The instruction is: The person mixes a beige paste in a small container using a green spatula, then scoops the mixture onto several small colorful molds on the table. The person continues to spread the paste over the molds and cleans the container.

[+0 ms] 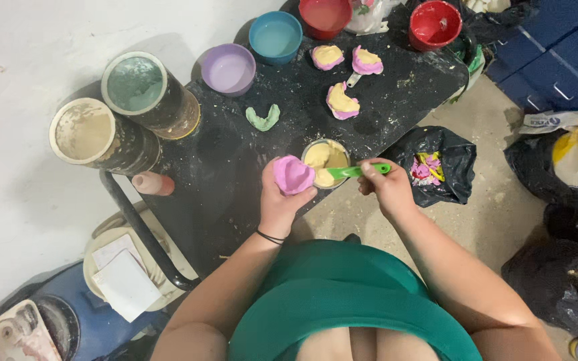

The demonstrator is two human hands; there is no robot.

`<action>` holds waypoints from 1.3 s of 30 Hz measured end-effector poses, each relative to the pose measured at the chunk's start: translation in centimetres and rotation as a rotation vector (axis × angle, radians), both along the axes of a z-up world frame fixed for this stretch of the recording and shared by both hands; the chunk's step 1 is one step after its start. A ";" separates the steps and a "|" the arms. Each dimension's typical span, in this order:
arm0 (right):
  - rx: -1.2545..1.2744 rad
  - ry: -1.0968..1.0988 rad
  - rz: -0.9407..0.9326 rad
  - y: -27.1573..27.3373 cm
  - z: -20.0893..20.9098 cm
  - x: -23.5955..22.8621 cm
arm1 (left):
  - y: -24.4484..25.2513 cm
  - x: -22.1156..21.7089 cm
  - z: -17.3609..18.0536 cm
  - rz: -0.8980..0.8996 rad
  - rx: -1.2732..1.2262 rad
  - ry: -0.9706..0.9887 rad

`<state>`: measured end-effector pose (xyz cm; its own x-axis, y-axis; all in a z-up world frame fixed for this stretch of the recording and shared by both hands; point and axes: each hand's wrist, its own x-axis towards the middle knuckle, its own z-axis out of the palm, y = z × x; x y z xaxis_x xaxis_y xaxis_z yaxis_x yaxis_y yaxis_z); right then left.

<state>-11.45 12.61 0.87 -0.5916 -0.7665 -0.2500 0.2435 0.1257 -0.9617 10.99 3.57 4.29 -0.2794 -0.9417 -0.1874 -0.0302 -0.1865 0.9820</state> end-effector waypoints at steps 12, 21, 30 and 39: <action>0.036 -0.483 -0.188 1.2 -2.3 -1.5 | -2.9 2.1 4.0 -0.095 -0.240 -0.276; -0.327 -0.113 -0.139 0.8 8.1 1.8 | -2.5 -1.9 3.8 -0.225 -0.611 -0.523; -0.474 0.878 0.200 1.9 8.3 0.6 | -2.1 -2.1 4.5 -0.298 -0.571 -0.522; -0.474 0.808 0.176 2.4 7.5 0.3 | -2.6 -2.0 4.6 -0.326 -0.546 -0.558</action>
<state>-11.13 15.02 8.36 -0.3157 -0.7778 0.5435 -0.5025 -0.3488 -0.7911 9.00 1.00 8.89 -0.5548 -0.8282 0.0792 -0.5073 0.4122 0.7568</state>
